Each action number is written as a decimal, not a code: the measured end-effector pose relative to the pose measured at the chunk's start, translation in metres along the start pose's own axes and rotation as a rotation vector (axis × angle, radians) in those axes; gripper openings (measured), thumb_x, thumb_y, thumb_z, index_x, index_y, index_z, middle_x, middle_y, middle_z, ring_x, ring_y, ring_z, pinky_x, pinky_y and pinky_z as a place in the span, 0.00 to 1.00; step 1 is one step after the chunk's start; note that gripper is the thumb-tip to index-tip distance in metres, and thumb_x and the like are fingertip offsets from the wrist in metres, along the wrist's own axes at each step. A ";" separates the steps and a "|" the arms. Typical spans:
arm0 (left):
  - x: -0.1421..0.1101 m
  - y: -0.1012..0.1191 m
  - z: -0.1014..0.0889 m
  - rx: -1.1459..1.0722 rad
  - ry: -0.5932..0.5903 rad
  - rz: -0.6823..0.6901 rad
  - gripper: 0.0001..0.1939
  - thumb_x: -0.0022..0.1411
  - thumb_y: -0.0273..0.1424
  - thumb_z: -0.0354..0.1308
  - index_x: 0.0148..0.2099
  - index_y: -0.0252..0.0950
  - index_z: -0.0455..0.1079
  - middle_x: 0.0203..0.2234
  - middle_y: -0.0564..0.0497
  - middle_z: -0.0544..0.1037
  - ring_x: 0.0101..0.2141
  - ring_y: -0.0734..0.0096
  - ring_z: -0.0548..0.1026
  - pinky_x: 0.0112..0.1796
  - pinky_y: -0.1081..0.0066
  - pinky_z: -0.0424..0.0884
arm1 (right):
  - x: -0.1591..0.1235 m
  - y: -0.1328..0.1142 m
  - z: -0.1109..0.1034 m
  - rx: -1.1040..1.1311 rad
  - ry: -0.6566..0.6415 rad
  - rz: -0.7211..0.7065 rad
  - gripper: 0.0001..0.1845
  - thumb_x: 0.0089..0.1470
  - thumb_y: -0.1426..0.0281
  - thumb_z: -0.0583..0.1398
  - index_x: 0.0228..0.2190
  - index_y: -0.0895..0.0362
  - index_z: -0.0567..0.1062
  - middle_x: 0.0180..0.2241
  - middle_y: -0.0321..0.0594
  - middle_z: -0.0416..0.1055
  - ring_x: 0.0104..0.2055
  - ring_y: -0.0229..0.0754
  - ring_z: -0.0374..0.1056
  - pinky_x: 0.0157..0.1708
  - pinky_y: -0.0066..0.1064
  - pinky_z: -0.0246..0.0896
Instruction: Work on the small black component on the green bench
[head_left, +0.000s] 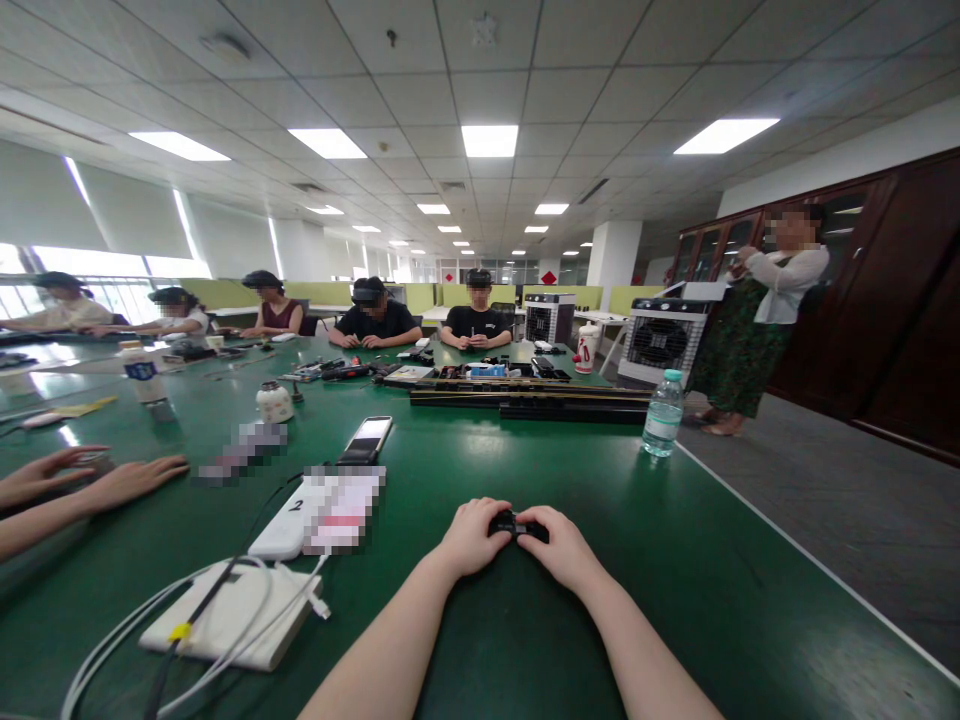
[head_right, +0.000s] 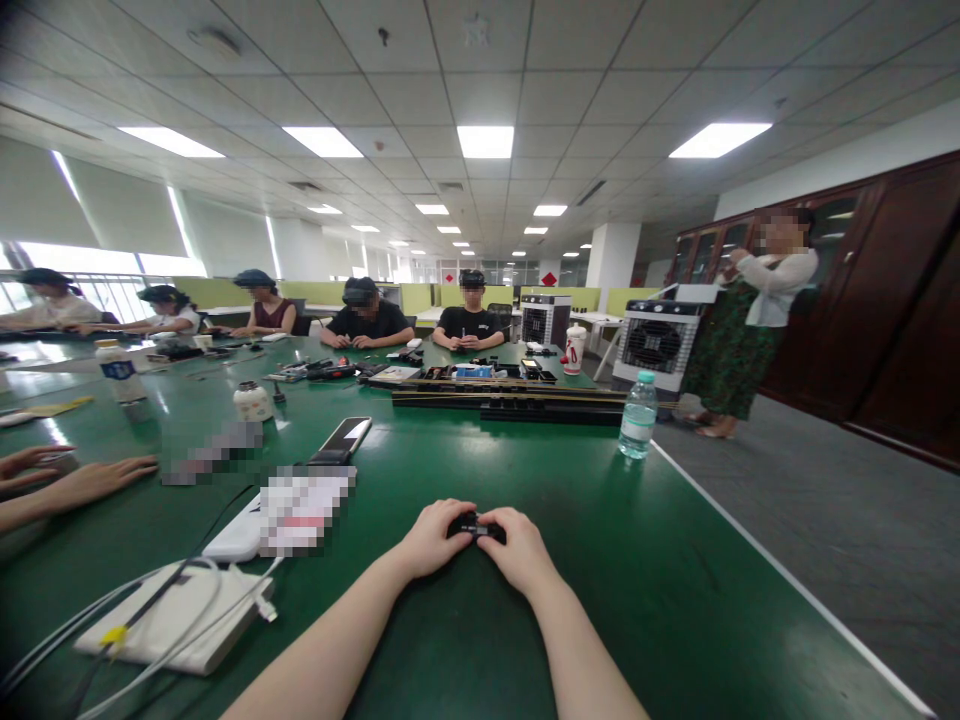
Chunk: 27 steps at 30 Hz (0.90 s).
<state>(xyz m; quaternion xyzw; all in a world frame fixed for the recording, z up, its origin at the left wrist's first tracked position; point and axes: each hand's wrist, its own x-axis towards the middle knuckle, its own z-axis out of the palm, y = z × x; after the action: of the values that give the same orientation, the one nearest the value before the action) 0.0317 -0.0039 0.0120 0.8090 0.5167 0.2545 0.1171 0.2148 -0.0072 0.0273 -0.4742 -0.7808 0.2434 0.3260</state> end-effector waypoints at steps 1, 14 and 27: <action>0.000 0.000 0.000 0.002 -0.001 0.000 0.19 0.56 0.34 0.55 0.51 0.40 0.65 0.45 0.51 0.73 0.46 0.62 0.68 0.48 0.64 0.62 | 0.000 -0.001 0.000 0.000 0.000 0.001 0.12 0.45 0.70 0.59 0.35 0.54 0.75 0.38 0.39 0.73 0.43 0.44 0.67 0.46 0.35 0.58; -0.001 0.001 0.000 -0.008 0.016 -0.016 0.21 0.56 0.33 0.55 0.53 0.38 0.64 0.46 0.49 0.72 0.47 0.61 0.68 0.49 0.63 0.62 | 0.000 0.000 0.000 0.011 0.003 0.004 0.13 0.44 0.71 0.59 0.36 0.54 0.75 0.39 0.40 0.73 0.44 0.44 0.67 0.47 0.37 0.59; 0.000 0.001 -0.001 -0.051 -0.003 -0.028 0.30 0.55 0.32 0.55 0.61 0.42 0.54 0.47 0.50 0.71 0.48 0.61 0.67 0.50 0.62 0.60 | 0.001 0.003 0.001 0.021 0.006 -0.007 0.13 0.44 0.71 0.59 0.35 0.54 0.75 0.39 0.40 0.73 0.43 0.45 0.67 0.47 0.37 0.59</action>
<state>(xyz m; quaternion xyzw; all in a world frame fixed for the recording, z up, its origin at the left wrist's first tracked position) 0.0318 -0.0045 0.0129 0.7987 0.5213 0.2649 0.1420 0.2156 -0.0050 0.0250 -0.4687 -0.7790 0.2488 0.3339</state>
